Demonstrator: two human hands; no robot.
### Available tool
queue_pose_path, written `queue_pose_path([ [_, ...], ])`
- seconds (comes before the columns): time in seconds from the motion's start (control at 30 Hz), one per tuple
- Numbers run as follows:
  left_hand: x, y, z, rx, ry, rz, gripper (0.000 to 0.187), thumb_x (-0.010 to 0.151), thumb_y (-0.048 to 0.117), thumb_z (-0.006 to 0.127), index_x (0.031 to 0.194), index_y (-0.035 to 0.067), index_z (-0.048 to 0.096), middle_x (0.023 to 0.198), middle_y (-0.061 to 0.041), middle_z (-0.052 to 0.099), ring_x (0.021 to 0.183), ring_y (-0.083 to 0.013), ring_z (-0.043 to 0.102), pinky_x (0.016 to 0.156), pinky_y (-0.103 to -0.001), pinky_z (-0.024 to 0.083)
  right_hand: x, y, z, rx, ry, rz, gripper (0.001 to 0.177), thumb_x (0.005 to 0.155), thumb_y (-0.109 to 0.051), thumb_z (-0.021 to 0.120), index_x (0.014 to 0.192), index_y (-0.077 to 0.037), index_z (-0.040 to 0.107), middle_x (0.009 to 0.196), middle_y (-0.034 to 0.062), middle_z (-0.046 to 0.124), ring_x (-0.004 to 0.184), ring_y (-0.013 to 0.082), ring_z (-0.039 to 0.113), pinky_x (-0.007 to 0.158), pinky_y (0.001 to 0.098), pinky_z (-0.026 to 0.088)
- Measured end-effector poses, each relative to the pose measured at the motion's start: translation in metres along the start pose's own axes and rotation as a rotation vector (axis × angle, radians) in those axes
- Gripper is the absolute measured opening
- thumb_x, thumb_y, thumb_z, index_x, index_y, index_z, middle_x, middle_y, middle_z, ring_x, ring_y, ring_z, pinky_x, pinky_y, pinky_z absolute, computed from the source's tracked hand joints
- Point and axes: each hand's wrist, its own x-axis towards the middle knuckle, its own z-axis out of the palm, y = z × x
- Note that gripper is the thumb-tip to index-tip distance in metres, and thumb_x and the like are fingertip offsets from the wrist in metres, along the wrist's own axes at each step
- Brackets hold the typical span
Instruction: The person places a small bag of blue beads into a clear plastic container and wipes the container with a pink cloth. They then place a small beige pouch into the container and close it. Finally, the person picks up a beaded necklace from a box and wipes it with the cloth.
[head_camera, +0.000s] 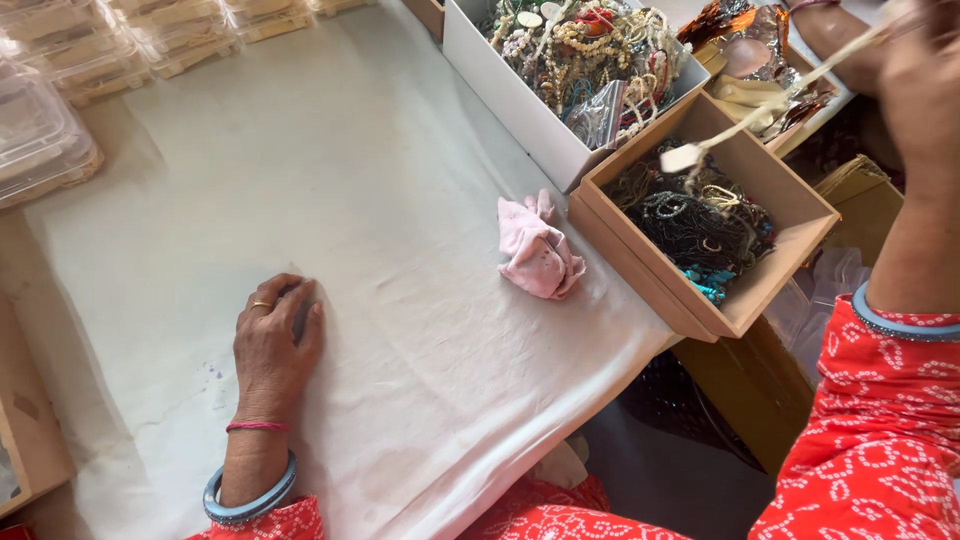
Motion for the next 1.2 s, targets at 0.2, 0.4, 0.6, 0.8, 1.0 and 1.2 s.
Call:
queue_pose_path([
  [0.2,0.0,-0.001,0.001,0.001,0.007,0.002,0.025,0.093,0.015,0.07,0.117,0.008,0.075,0.13,-0.004,0.066,0.115,-0.0259,0.064,0.101,-0.041,0.05,-0.002,-0.096,0.015,-0.038,-0.038,-0.115,0.012,0.106,0.014,0.059,0.114,0.007,0.061,0.111,0.0142,0.066,0.098,0.0159,0.067,0.089,0.0294,0.058],
  [0.4,0.001,-0.001,0.002,0.004,-0.002,0.002,0.025,0.093,0.015,0.071,0.117,0.008,0.076,0.129,-0.004,0.066,0.116,-0.0258,0.064,0.101,-0.041,0.05,-0.007,-0.096,0.015,-0.194,-0.142,-0.036,0.006,0.108,0.006,0.072,0.112,0.001,0.072,0.103,0.0128,0.068,0.089,0.0169,0.068,0.079,0.0288,0.056],
  [0.6,0.0,-0.002,0.001,-0.007,0.013,0.013,0.025,0.093,0.016,0.071,0.117,0.008,0.075,0.13,-0.005,0.066,0.117,-0.0262,0.063,0.101,-0.041,0.05,-0.023,-0.063,0.019,-0.464,-0.277,0.118,0.011,0.102,-0.008,0.071,0.111,-0.006,0.078,0.109,0.0155,0.069,0.093,0.026,0.071,0.082,0.0365,0.056],
  [0.8,0.001,0.0,0.0,-0.005,0.008,0.007,0.025,0.093,0.016,0.071,0.117,0.008,0.075,0.129,-0.005,0.066,0.116,-0.0264,0.064,0.1,-0.042,0.05,-0.022,-0.094,0.055,-0.25,-0.615,0.16,0.03,0.094,-0.029,0.072,0.117,-0.01,0.077,0.11,0.013,0.073,0.095,0.0281,0.071,0.092,0.0438,0.056],
  [1.0,0.0,0.0,0.0,-0.007,0.002,-0.001,0.026,0.094,0.017,0.071,0.118,0.008,0.075,0.13,-0.005,0.066,0.117,-0.0264,0.063,0.1,-0.041,0.05,-0.024,-0.097,0.106,-0.31,-0.864,0.141,0.033,0.089,-0.032,0.077,0.115,-0.01,0.077,0.116,0.0141,0.072,0.101,0.0308,0.071,0.094,0.0453,0.054],
  [1.2,-0.001,0.0,-0.001,-0.001,-0.004,-0.002,0.026,0.094,0.016,0.071,0.118,0.008,0.075,0.13,-0.004,0.066,0.118,-0.0264,0.063,0.1,-0.041,0.05,-0.023,-0.079,0.086,-0.09,-0.56,0.356,0.022,0.102,-0.022,0.072,0.114,-0.003,0.072,0.109,0.0145,0.075,0.097,0.0235,0.072,0.086,0.0413,0.058],
])
